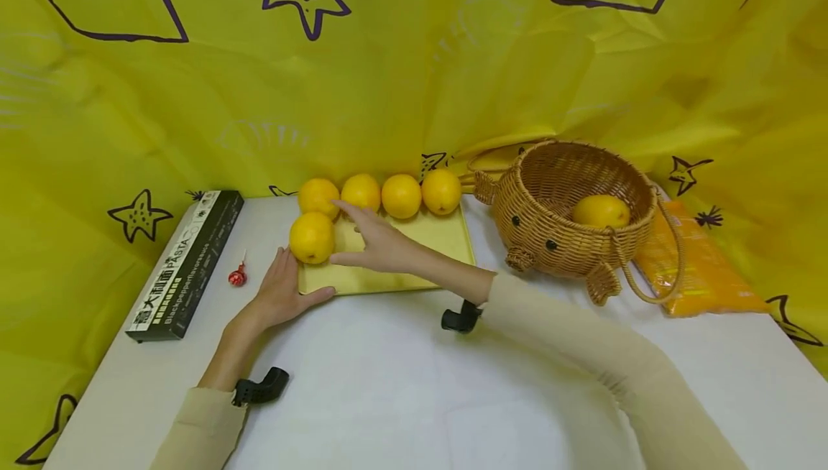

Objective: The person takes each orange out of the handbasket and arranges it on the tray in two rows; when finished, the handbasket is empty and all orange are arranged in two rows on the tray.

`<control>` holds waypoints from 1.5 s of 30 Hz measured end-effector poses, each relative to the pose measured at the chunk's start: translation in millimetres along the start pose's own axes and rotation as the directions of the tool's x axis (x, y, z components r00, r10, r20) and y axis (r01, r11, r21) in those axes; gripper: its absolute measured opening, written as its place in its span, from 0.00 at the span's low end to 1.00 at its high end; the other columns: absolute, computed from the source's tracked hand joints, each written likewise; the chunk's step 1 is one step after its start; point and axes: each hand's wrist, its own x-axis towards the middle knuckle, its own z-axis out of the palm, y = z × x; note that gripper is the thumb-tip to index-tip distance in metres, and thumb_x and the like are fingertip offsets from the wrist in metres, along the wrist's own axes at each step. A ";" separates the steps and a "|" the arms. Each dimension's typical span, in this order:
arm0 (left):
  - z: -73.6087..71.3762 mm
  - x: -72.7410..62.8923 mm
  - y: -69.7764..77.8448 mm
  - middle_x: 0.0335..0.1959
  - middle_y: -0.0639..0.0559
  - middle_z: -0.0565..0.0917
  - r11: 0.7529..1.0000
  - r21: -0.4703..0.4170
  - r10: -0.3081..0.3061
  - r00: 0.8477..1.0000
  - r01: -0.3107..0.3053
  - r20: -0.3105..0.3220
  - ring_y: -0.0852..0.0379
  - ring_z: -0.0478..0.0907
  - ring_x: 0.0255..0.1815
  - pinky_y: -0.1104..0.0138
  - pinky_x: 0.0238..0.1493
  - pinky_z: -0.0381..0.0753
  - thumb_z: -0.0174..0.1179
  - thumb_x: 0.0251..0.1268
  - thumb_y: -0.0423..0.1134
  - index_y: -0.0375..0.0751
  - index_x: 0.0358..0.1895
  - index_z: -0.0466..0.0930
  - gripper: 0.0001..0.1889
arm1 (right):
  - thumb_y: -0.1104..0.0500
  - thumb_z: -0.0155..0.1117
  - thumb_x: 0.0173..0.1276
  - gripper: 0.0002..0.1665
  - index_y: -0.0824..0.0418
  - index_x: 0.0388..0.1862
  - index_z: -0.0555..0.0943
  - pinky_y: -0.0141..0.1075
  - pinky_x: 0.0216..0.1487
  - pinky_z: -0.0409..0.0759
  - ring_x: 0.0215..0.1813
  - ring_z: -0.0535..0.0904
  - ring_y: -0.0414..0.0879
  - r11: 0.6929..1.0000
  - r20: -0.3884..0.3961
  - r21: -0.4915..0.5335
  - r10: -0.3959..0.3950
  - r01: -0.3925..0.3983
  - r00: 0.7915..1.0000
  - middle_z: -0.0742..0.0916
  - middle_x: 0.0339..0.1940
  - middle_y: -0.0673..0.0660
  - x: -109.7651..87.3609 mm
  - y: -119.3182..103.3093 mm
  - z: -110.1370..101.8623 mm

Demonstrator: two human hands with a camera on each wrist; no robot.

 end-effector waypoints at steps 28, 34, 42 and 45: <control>-0.1 -2.8 -3.7 0.76 0.26 0.43 1.000 0.006 -0.005 1.000 0.005 0.008 0.29 0.37 0.78 0.42 0.78 0.37 0.64 0.57 0.60 0.25 0.75 0.35 0.60 | 0.56 0.54 0.75 0.18 0.63 0.59 0.76 0.38 0.50 0.85 0.47 0.86 0.45 0.931 -0.099 0.363 0.017 0.020 0.995 0.88 0.47 0.50 -90.5 67.6 -186.7; 0.5 -2.2 -3.2 0.76 0.26 0.44 1.000 0.009 -0.007 1.000 0.007 0.013 0.29 0.37 0.78 0.42 0.78 0.37 0.64 0.57 0.61 0.26 0.75 0.35 0.60 | 0.57 0.53 0.75 0.17 0.61 0.59 0.76 0.36 0.50 0.85 0.47 0.86 0.45 0.901 -0.122 0.433 0.038 0.019 0.992 0.88 0.47 0.51 -89.0 82.0 -195.5; 0.6 -2.5 -2.1 0.76 0.25 0.43 1.000 0.008 -0.013 1.000 0.013 0.017 0.29 0.36 0.78 0.41 0.77 0.37 0.64 0.57 0.61 0.25 0.75 0.35 0.60 | 0.60 0.52 0.75 0.14 0.59 0.54 0.79 0.34 0.50 0.85 0.46 0.86 0.44 0.836 -0.116 0.547 0.032 0.037 0.993 0.87 0.46 0.52 -88.2 97.7 -218.9; 1.1 -1.3 -1.6 0.76 0.25 0.43 1.000 0.005 -0.007 1.000 0.007 0.016 0.29 0.36 0.78 0.42 0.78 0.37 0.64 0.58 0.60 0.25 0.75 0.35 0.59 | 0.59 0.50 0.76 0.14 0.61 0.55 0.79 0.36 0.51 0.85 0.50 0.85 0.44 0.859 -0.014 0.508 0.080 -0.062 0.997 0.87 0.48 0.51 -91.4 107.6 -239.1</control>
